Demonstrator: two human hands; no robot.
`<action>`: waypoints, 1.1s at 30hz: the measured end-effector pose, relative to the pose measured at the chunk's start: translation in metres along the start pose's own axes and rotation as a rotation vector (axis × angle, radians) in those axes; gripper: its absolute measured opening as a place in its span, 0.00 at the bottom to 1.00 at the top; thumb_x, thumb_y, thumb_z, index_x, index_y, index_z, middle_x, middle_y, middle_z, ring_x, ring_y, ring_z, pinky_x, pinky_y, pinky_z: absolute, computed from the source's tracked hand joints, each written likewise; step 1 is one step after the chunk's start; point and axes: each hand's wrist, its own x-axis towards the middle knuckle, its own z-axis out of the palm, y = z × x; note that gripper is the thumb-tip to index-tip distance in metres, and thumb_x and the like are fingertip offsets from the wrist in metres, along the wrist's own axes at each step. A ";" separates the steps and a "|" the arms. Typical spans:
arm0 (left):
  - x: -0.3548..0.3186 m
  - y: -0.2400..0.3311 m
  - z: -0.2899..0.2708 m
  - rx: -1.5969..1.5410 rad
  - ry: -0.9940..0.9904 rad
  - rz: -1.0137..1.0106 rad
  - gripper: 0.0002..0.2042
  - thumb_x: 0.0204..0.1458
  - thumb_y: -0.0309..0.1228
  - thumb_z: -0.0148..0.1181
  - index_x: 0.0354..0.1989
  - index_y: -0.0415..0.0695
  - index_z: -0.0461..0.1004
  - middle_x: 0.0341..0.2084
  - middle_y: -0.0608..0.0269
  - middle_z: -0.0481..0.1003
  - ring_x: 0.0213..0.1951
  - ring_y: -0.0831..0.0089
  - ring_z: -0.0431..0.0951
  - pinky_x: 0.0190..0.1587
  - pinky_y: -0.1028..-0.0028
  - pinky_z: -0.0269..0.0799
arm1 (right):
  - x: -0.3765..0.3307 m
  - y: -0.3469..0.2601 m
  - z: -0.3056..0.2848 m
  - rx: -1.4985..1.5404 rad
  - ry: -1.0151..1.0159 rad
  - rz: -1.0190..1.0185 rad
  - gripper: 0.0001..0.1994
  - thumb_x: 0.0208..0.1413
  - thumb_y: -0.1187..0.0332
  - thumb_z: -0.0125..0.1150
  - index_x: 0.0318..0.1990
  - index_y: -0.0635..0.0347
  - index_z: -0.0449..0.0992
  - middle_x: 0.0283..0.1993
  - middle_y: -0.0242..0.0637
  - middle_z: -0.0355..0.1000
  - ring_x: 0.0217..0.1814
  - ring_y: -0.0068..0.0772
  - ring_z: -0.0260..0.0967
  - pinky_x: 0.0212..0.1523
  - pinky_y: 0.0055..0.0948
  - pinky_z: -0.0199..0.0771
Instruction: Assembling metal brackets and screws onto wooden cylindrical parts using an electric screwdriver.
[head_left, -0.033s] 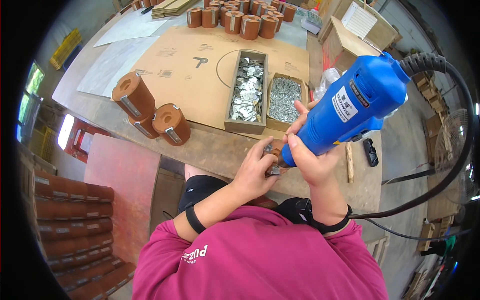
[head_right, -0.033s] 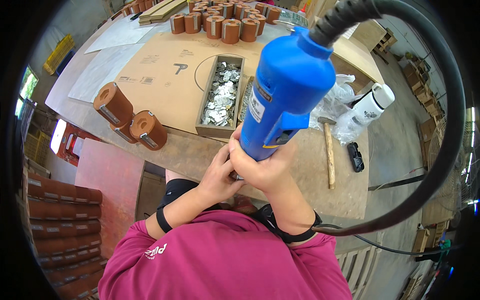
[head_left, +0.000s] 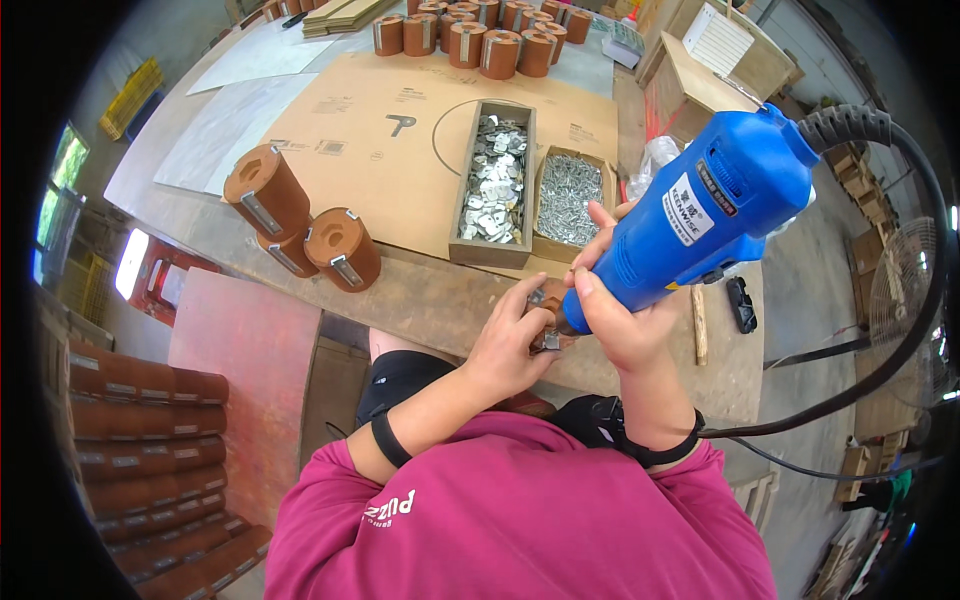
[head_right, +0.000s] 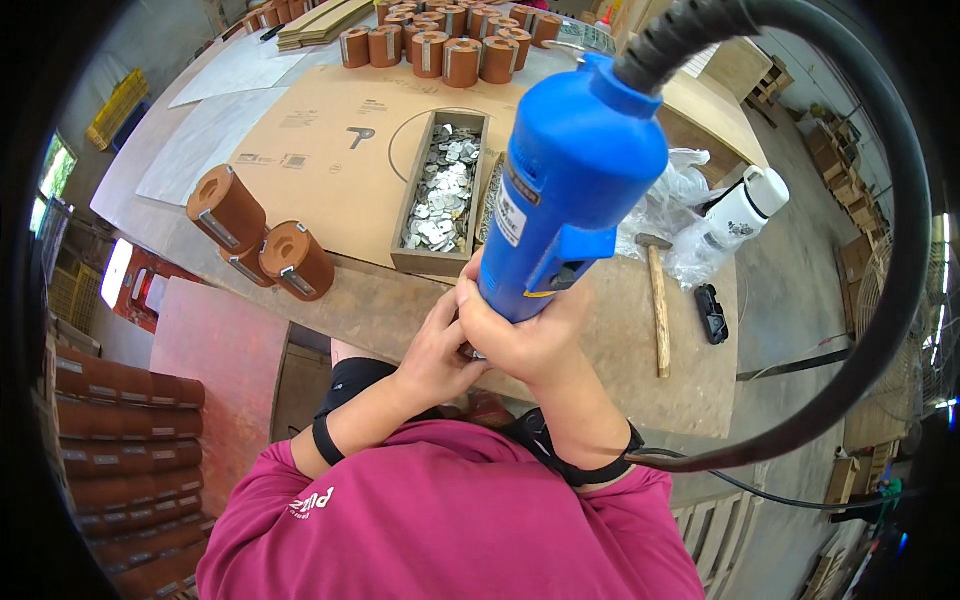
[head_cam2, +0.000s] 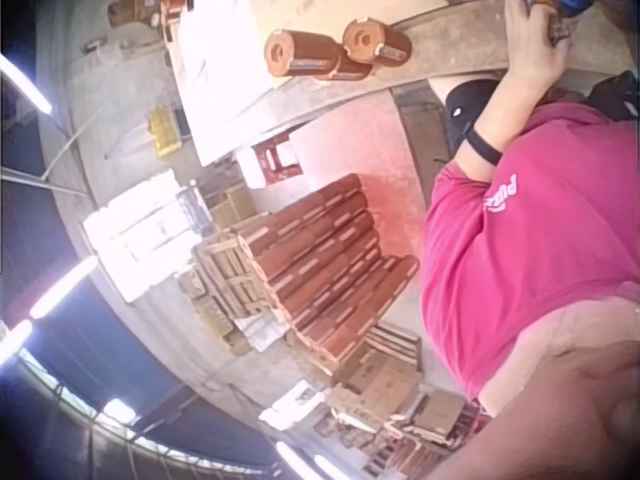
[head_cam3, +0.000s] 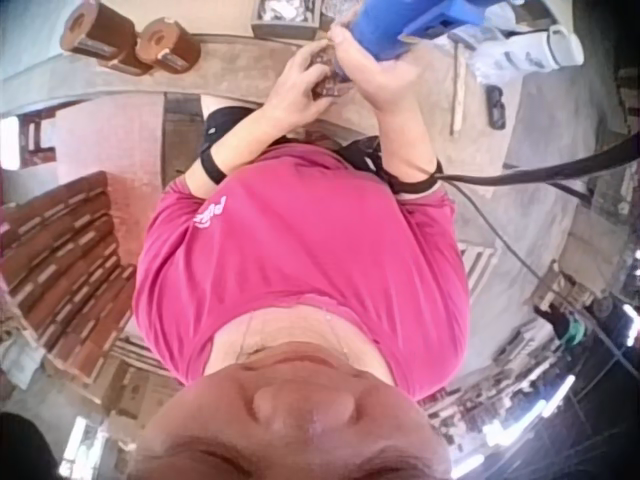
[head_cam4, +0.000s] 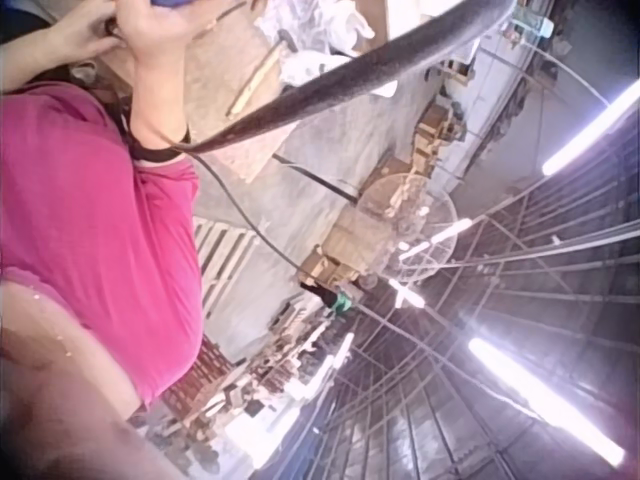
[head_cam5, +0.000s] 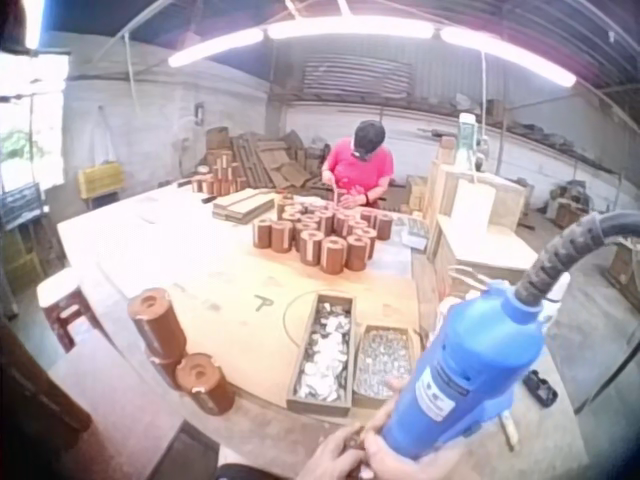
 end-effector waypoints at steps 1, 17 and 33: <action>0.000 0.000 0.000 0.009 0.002 0.013 0.19 0.29 0.24 0.67 0.32 0.40 0.67 0.51 0.42 0.57 0.49 0.47 0.62 0.49 0.60 0.62 | 0.000 -0.001 0.000 -0.005 0.002 -0.005 0.27 0.40 0.82 0.51 0.52 0.65 0.53 0.26 0.30 0.65 0.28 0.23 0.67 0.61 0.52 0.46; -0.001 -0.003 -0.003 0.106 -0.031 0.031 0.21 0.28 0.25 0.68 0.36 0.39 0.70 0.51 0.44 0.59 0.50 0.49 0.64 0.49 0.63 0.64 | 0.004 0.000 -0.013 0.235 -0.059 0.035 0.29 0.39 0.77 0.53 0.53 0.64 0.52 0.26 0.32 0.66 0.27 0.26 0.67 0.62 0.53 0.42; 0.009 -0.005 -0.022 -0.050 -0.155 0.059 0.14 0.37 0.27 0.64 0.34 0.38 0.72 0.53 0.45 0.59 0.50 0.53 0.66 0.48 0.67 0.65 | -0.045 0.025 -0.091 0.266 0.554 0.192 0.27 0.38 0.74 0.56 0.50 0.66 0.57 0.25 0.36 0.66 0.25 0.30 0.68 0.52 0.38 0.63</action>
